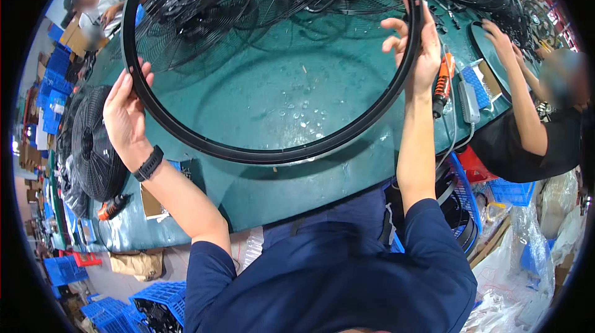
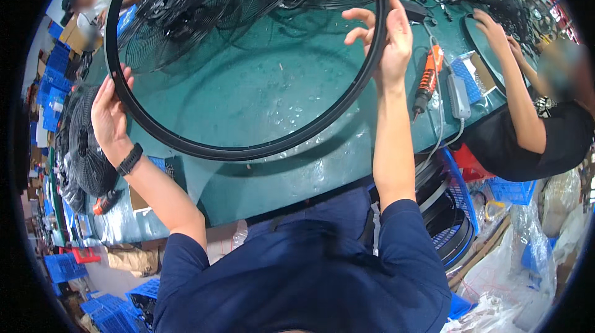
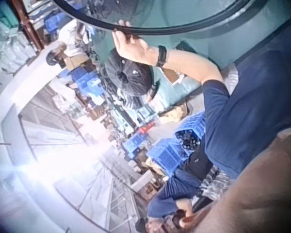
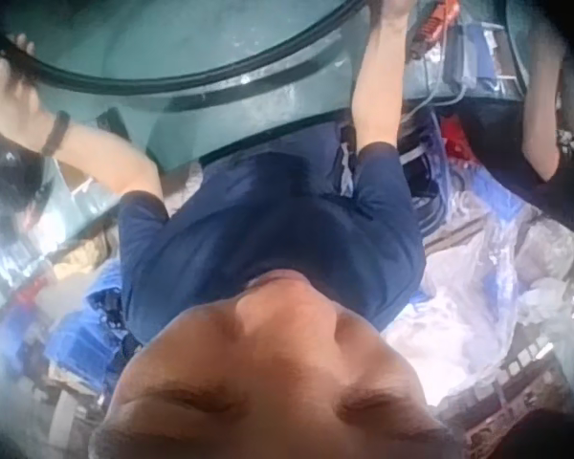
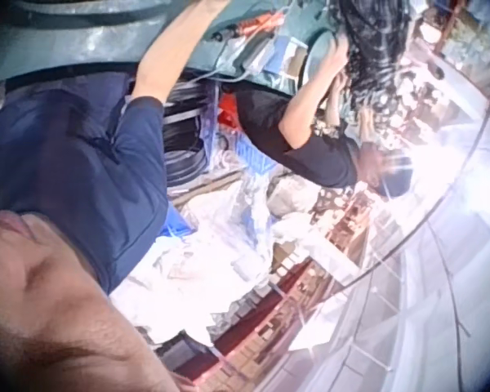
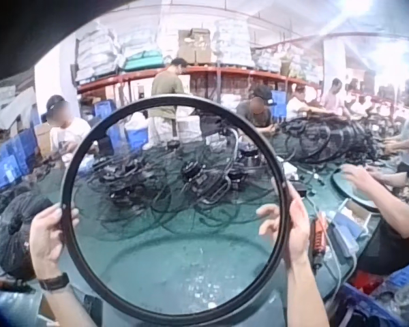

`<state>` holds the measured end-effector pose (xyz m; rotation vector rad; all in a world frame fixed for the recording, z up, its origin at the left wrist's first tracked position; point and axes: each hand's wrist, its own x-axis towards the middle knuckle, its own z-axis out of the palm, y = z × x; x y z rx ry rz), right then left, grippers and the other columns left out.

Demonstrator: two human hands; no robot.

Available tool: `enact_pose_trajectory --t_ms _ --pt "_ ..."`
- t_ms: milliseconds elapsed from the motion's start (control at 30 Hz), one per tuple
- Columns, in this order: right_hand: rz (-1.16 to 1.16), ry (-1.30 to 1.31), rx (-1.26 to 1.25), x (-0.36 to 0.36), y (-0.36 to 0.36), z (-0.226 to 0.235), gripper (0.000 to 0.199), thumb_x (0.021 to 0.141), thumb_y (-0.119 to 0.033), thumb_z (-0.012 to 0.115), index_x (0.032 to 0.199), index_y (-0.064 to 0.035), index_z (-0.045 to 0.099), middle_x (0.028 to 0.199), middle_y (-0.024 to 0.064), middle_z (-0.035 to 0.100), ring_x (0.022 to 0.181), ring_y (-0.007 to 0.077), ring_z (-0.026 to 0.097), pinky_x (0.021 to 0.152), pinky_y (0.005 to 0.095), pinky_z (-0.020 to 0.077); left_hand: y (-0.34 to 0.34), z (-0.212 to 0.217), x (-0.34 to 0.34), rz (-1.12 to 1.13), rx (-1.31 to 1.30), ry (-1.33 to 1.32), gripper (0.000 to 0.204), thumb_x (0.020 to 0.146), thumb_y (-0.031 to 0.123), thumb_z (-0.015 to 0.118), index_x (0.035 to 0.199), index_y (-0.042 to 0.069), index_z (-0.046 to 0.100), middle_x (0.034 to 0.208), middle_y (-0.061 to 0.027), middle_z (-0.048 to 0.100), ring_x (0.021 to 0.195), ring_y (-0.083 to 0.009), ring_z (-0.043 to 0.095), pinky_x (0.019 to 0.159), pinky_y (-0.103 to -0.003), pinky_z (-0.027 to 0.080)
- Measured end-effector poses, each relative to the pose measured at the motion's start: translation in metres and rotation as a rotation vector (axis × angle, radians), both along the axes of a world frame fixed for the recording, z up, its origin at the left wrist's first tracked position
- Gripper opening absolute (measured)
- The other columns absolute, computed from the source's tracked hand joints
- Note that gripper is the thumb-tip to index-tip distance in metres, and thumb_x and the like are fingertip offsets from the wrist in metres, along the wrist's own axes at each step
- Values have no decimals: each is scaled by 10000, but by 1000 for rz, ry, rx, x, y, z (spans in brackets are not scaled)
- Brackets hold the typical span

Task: Assembling industrial fan guards and rims at a workbench.

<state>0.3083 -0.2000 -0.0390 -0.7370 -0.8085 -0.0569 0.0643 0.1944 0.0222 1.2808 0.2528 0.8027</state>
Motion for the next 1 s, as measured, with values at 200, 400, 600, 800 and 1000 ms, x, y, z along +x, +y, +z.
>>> enact_pose_trajectory --t_ms 200,400,600,800,1000 --pt "26 61 -19 14 -15 -14 505 1003 -350 303 1380 -16 346 1423 195 352 994 368 602 556 365 562 -9 -12 12 -86 -50 -44 294 888 8 515 1115 -177 526 1106 -264 595 1003 -359 622 854 -391 555" --pt "180 18 10 15 -12 -9 509 1007 -359 279 1389 -31 351 1459 178 314 1070 346 557 607 351 553 -15 4 0 -41 -15 -84 277 888 31 514 1077 -170 547 1059 -257 617 942 -348 648 797 -387 575" --pt "66 19 -94 24 -27 -21 500 1008 -347 310 1390 -29 361 1476 174 286 1069 269 565 593 261 520 -27 2 4 -25 -38 -62 274 902 122 524 1002 -120 605 936 -195 660 821 -266 674 724 -326 571" --pt "21 6 -75 9 -20 -13 510 1014 -323 296 1416 -9 296 1490 183 248 1055 248 569 570 237 523 -24 -1 -5 -24 -66 -84 320 937 189 493 1022 -104 590 1036 -210 633 938 -310 646 794 -367 563" --pt "-23 -4 -110 1 -9 -5 490 1018 -303 282 1432 -41 285 1506 162 225 1024 191 568 578 212 506 -17 -2 -10 -23 -127 -117 348 940 209 489 1046 -108 588 1033 -208 632 970 -315 633 822 -380 549"
